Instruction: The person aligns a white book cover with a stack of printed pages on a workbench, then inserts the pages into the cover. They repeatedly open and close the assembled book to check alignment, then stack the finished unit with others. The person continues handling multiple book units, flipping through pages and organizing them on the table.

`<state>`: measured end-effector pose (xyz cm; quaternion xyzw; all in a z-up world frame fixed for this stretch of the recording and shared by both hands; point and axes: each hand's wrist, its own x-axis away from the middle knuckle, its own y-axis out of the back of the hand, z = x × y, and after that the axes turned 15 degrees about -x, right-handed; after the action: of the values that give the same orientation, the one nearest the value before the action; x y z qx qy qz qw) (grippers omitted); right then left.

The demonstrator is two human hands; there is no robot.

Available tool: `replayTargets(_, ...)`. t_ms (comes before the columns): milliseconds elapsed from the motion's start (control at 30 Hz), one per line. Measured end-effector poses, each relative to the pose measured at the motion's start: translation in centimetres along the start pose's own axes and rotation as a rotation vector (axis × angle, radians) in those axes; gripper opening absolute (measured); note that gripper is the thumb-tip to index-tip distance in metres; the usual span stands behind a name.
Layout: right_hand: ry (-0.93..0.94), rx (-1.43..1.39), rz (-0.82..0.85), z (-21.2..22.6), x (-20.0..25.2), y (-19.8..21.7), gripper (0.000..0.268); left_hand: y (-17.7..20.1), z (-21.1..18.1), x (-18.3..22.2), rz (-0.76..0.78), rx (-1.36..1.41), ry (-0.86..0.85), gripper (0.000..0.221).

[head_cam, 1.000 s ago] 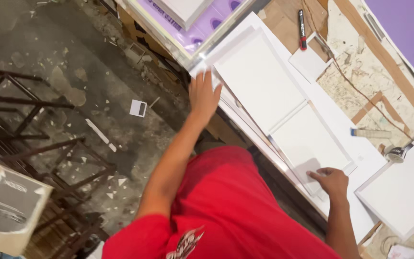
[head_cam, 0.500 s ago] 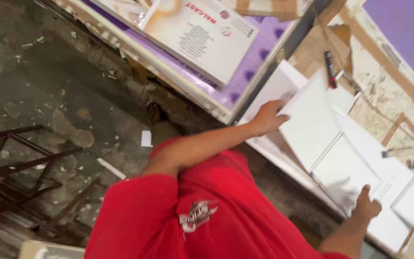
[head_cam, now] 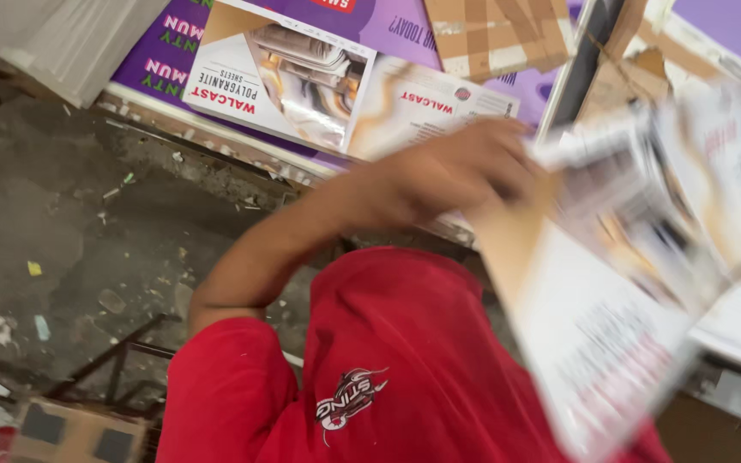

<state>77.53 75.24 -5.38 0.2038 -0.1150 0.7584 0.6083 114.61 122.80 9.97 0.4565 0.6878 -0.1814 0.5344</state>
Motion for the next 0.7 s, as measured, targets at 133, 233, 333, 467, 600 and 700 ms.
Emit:
replayTargets(133,-0.021,0.022,0.178,-2.4,-2.3,-10.7,0.094,4.0,-0.8,6.7,-0.262,0.019,0.342,0.014)
replayTargets(233,-0.043,0.078,0.267,-3.5,-2.9,-18.2,0.094,4.2,-0.4,13.5,-0.672,0.045,0.67,0.015)
replayTargets(333,-0.043,0.147,0.357,-4.4,-3.1,-24.5,0.093,6.0,2.3,20.2,-0.992,0.173,0.897,0.011)
replayTargets(467,-0.012,0.321,0.338,-7.8,-1.6,-28.6,0.093,9.8,6.2,29.4,-1.294,0.309,1.335,0.029)
replayTargets(600,0.298,0.676,0.342,-10.5,-0.3,-28.6,0.084,12.0,8.5,37.3,-1.136,-0.113,1.999,0.031)
replayTargets(700,0.265,0.598,0.322,-11.8,0.4,-27.1,0.074,12.8,10.3,41.5,-0.853,-0.705,1.778,0.039)
